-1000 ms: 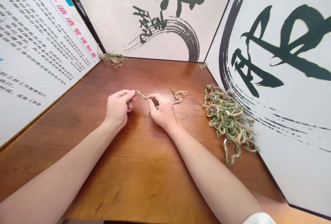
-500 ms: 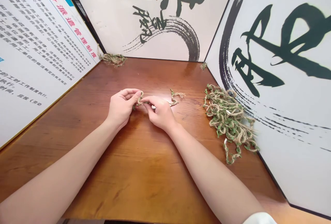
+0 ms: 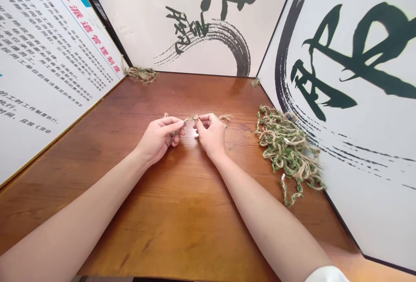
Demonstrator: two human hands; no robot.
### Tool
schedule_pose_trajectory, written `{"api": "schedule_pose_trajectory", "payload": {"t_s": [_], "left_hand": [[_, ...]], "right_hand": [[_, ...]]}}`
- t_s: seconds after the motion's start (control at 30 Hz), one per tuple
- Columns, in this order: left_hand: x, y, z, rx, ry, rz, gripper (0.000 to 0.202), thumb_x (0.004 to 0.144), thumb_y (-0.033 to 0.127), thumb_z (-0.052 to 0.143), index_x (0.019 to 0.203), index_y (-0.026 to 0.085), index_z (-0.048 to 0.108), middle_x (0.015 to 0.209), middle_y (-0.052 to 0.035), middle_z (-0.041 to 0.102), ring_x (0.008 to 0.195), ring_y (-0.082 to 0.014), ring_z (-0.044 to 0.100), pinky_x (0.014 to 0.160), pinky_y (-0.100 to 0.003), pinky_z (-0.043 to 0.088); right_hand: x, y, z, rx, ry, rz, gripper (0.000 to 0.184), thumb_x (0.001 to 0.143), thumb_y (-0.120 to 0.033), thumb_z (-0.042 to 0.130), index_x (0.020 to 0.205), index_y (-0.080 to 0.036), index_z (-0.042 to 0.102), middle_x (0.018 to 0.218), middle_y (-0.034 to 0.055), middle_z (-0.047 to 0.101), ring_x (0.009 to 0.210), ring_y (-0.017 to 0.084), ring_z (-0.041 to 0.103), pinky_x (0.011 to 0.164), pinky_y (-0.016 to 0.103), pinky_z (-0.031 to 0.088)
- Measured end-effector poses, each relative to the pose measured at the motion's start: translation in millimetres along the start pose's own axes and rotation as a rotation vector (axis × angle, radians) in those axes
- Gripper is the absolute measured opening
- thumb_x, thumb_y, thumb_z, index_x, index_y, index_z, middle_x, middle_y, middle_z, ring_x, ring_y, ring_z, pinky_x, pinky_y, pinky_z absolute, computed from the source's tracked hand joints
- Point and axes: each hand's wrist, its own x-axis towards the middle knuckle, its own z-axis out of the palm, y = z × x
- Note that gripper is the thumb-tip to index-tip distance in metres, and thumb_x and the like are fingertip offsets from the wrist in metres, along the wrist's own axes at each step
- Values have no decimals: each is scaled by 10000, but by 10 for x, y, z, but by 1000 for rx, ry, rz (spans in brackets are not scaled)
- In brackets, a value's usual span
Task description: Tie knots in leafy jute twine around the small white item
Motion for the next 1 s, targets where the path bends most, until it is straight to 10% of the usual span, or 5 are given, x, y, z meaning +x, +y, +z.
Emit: {"api": "schedule_pose_trajectory", "payload": {"t_s": [0.13, 0.67, 1.0], "left_hand": [[-45, -16, 47, 50, -126, -33, 338, 622, 408, 902, 741, 143, 730, 733, -52, 667, 514, -81, 493, 455, -216, 363], [28, -125, -34, 150, 30, -8, 519, 586, 396, 943, 1007, 138, 783, 820, -77, 705, 521, -76, 500, 412, -202, 342], [38, -122, -50, 153, 95, 20, 407, 563, 387, 945, 847, 133, 803, 755, -72, 688, 500, -65, 461, 403, -209, 305]], "right_hand": [[12, 35, 14, 60, -132, -60, 274, 800, -425, 723, 812, -174, 615, 683, 3, 649, 597, 128, 585, 586, 274, 474], [35, 42, -24, 90, -255, -104, 338, 771, -376, 735, 1038, -191, 640, 814, 14, 697, 697, 139, 599, 659, 289, 463], [22, 28, -23, 117, -251, -63, 342, 754, -326, 718, 1048, -188, 611, 811, 10, 704, 694, 133, 620, 659, 285, 485]]}}
